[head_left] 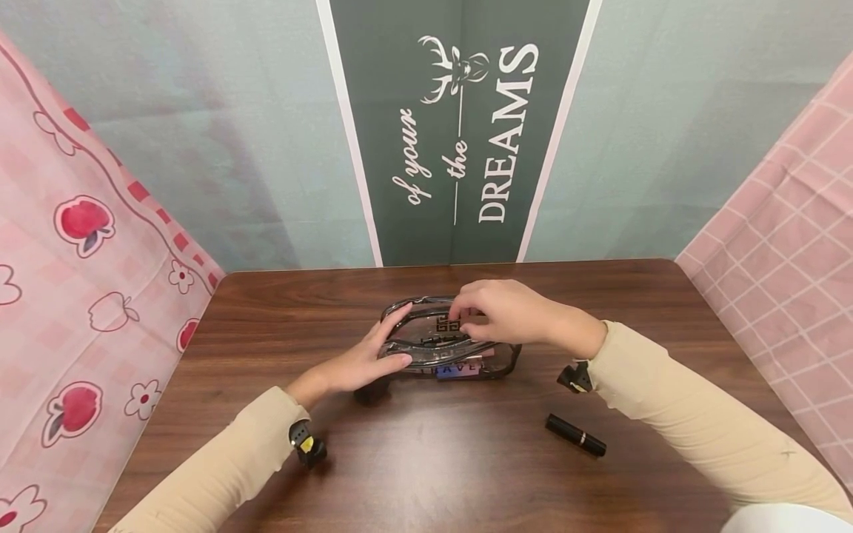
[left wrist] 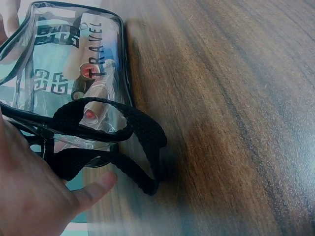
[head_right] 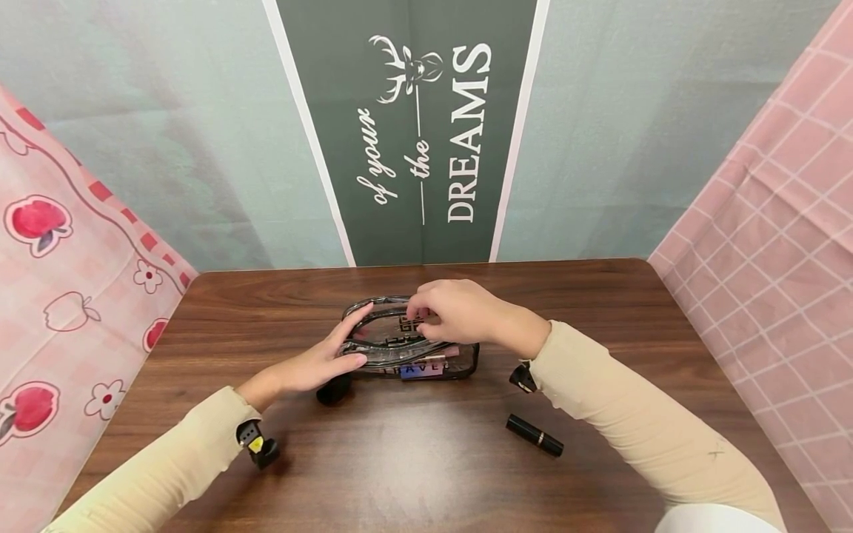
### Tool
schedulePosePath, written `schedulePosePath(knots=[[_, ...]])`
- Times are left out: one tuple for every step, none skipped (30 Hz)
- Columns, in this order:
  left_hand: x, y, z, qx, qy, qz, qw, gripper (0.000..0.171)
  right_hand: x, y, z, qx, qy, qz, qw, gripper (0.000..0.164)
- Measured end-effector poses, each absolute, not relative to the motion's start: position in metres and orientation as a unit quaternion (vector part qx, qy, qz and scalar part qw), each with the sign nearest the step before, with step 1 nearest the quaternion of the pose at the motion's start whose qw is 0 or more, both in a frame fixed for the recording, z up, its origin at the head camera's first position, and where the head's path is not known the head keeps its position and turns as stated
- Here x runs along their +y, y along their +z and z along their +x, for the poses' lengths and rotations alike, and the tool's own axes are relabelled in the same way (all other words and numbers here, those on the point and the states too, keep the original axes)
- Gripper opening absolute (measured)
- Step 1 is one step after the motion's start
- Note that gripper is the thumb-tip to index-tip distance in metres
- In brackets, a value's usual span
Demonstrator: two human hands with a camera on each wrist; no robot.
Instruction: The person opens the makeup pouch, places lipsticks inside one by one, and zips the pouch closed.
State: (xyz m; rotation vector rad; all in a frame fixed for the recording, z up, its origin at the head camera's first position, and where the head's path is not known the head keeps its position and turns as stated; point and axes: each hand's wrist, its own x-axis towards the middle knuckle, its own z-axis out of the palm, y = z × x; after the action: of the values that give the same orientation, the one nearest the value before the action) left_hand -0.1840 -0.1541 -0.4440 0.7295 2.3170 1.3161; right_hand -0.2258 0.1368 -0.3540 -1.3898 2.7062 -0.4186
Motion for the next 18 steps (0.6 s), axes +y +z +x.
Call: schedulePosePath(knots=[[-0.154, -0.444, -0.184, 0.824, 0.468, 0.259, 0.188, 0.084, 0.137, -0.354, -0.226, 0.88, -0.136, -0.453, 0.036, 0.016], [-0.154, -0.444, -0.184, 0.824, 0.468, 0.259, 0.188, 0.084, 0.137, -0.354, -0.225, 0.88, -0.137, -0.453, 0.037, 0.016], [-0.154, -0.445, -0.184, 0.824, 0.468, 0.259, 0.188, 0.084, 0.137, -0.354, -0.225, 0.88, -0.138, -0.452, 0.037, 0.016], [-0.154, -0.445, -0.184, 0.823, 0.469, 0.26, 0.188, 0.084, 0.138, -0.354, -0.225, 0.88, -0.138, -0.452, 0.037, 0.016], [-0.154, -0.446, -0.185, 0.823, 0.469, 0.261, 0.187, 0.084, 0.138, -0.353, -0.224, 0.88, -0.139, -0.452, 0.037, 0.017], [-0.154, -0.447, -0.185, 0.822, 0.47, 0.261, 0.187, 0.084, 0.138, -0.353, -0.224, 0.88, -0.139, -0.452, 0.037, 0.017], [-0.154, -0.447, -0.185, 0.822, 0.47, 0.263, 0.186, 0.084, 0.138, -0.352, -0.223, 0.88, -0.14, -0.452, 0.037, 0.017], [-0.154, -0.448, -0.185, 0.821, 0.471, 0.264, 0.185, 0.084, 0.139, -0.352, -0.223, 0.88, -0.14, -0.453, 0.036, 0.017], [-0.154, -0.448, -0.185, 0.821, 0.471, 0.265, 0.184, 0.084, 0.139, -0.352, -0.223, 0.88, -0.14, -0.453, 0.035, 0.017], [-0.154, -0.448, -0.185, 0.82, 0.472, 0.266, 0.183, 0.084, 0.14, -0.352, -0.222, 0.879, -0.14, -0.454, 0.035, 0.017], [-0.154, -0.448, -0.185, 0.82, 0.472, 0.267, 0.183, 0.084, 0.141, -0.352, -0.222, 0.878, -0.14, -0.456, 0.034, 0.016], [-0.154, -0.448, -0.185, 0.82, 0.473, 0.266, 0.183, 0.084, 0.142, -0.352, -0.222, 0.878, -0.141, -0.457, 0.034, 0.016], [-0.154, -0.447, -0.185, 0.82, 0.473, 0.267, 0.182, 0.084, 0.143, -0.353, -0.222, 0.877, -0.141, -0.458, 0.033, 0.016], [-0.154, -0.448, -0.185, 0.82, 0.472, 0.266, 0.182, 0.084, 0.144, -0.352, -0.221, 0.877, -0.142, -0.458, 0.034, 0.016], [-0.154, -0.448, -0.185, 0.821, 0.472, 0.266, 0.181, 0.084, 0.145, -0.352, -0.22, 0.877, -0.143, -0.457, 0.035, 0.016], [-0.154, -0.448, -0.185, 0.821, 0.472, 0.266, 0.181, 0.084, 0.146, -0.351, -0.219, 0.877, -0.144, -0.456, 0.036, 0.016], [-0.154, -0.448, -0.185, 0.822, 0.47, 0.267, 0.18, 0.084, 0.148, -0.351, -0.218, 0.877, -0.145, -0.456, 0.036, 0.016], [-0.154, -0.448, -0.185, 0.823, 0.468, 0.267, 0.18, 0.084, 0.149, -0.351, -0.217, 0.878, -0.146, -0.455, 0.035, 0.016]])
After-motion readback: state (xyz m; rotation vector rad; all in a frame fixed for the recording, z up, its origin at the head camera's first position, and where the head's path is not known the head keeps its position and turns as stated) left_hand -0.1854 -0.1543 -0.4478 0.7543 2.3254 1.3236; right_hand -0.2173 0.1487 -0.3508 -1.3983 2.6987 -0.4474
